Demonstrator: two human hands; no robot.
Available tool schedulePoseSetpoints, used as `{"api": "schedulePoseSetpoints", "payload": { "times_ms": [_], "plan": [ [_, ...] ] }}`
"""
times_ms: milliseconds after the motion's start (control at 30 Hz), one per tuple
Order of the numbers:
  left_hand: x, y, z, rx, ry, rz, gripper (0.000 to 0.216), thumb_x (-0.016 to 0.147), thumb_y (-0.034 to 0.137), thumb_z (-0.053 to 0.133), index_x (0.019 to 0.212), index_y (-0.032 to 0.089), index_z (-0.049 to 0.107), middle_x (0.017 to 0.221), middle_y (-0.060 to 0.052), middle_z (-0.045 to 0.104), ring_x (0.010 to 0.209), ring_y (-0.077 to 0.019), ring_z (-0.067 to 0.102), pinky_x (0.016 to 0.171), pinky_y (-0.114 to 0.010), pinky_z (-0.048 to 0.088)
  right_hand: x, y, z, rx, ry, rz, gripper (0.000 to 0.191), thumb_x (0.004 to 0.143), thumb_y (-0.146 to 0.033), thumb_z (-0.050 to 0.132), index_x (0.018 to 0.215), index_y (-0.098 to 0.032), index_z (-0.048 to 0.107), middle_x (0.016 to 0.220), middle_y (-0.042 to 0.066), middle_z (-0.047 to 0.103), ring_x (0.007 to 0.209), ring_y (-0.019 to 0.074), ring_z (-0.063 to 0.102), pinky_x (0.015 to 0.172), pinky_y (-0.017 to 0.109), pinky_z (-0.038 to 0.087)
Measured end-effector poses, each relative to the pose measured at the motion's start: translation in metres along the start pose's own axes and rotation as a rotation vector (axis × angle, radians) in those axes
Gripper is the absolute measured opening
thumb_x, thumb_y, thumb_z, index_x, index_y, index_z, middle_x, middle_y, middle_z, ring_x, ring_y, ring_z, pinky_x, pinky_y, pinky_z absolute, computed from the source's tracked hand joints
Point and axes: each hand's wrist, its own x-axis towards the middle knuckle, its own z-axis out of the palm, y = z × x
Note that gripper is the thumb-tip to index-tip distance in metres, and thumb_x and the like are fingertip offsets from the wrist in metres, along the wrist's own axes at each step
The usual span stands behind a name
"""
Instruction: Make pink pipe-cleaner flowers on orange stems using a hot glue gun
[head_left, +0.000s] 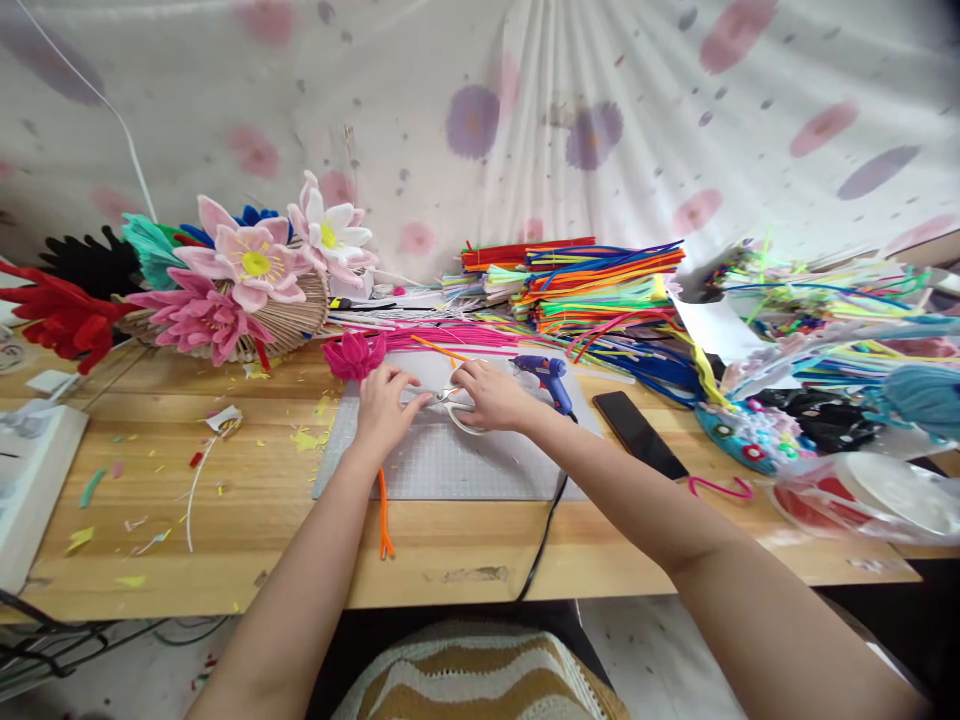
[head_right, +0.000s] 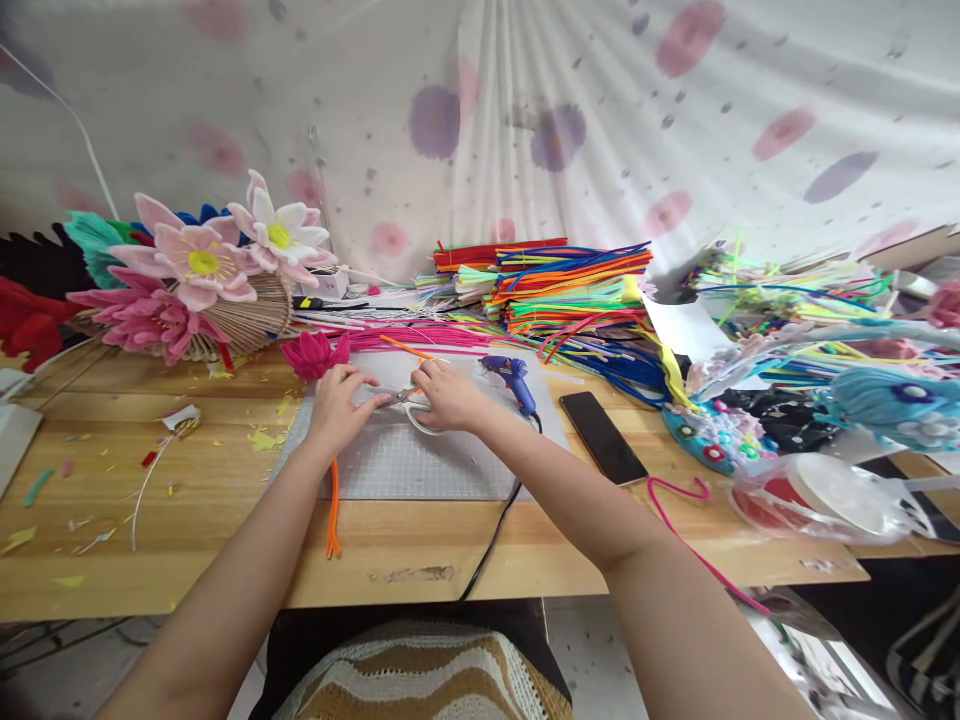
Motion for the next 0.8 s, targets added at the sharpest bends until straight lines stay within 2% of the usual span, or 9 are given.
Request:
{"api": "schedulePoseSetpoints", "payload": {
  "times_ms": [67,233,367,500,667,800],
  "plan": [
    [0.001,0.004,0.006,-0.001,-0.038,-0.002,0.023,0.070,0.042,0.063,0.077,0.020,0.064,0.089,-0.006,0.056,0.091,-0.0214,0.051,0.083,-0.034,0.034,-0.002,-0.001,-0.001,-0.006,0.017,0.004,0.042,0.070,-0.035,0.060,0.105,-0.013,0.051,0.105,0.012,0.051,0.099,0.0241,0.044,0.086,0.034,0.035],
    [0.003,0.008,0.014,-0.032,-0.075,-0.145,0.028,0.070,0.048,0.061,0.070,0.021,0.068,0.081,-0.005,0.057,0.086,-0.0208,0.052,0.079,-0.034,0.035,-0.006,-0.001,-0.002,-0.046,0.081,0.003,0.041,0.071,-0.032,0.058,0.105,-0.012,0.050,0.106,0.014,0.050,0.100,0.0257,0.042,0.087,0.037,0.033],
    [0.007,0.010,0.020,-0.137,-0.095,-0.239,0.020,0.069,0.039,0.062,0.069,0.020,0.070,0.075,-0.004,0.057,0.077,-0.0175,0.053,0.073,-0.031,0.038,-0.008,-0.002,-0.003,-0.079,0.114,-0.003,0.042,0.070,-0.032,0.059,0.106,-0.011,0.050,0.107,0.015,0.050,0.101,0.0271,0.040,0.088,0.038,0.032],
    [0.011,0.014,0.023,-0.236,-0.058,-0.253,0.016,0.070,0.032,0.059,0.069,0.019,0.068,0.073,-0.003,0.056,0.072,-0.0158,0.052,0.070,-0.030,0.039,-0.010,-0.004,-0.011,-0.123,0.127,0.002,0.040,0.071,-0.031,0.059,0.104,-0.011,0.050,0.105,0.015,0.050,0.099,0.0274,0.040,0.087,0.039,0.031],
    [0.018,0.009,0.015,-0.238,0.170,-0.286,0.011,0.071,0.026,0.052,0.066,0.017,0.058,0.074,-0.003,0.052,0.072,-0.0152,0.050,0.071,-0.028,0.039,-0.013,0.009,-0.046,-0.220,0.136,0.029,0.040,0.070,-0.031,0.060,0.103,-0.011,0.051,0.103,0.016,0.051,0.098,0.0278,0.042,0.087,0.038,0.031],
    [0.021,-0.013,-0.004,-0.176,0.211,-0.328,0.024,0.077,0.024,0.041,0.054,0.020,0.042,0.061,-0.001,0.044,0.065,-0.0152,0.045,0.069,-0.028,0.037,-0.023,0.049,-0.097,-0.239,0.156,0.222,0.033,0.072,-0.035,0.058,0.096,-0.013,0.054,0.098,0.014,0.055,0.091,0.0255,0.048,0.079,0.034,0.035]
  ]
}}
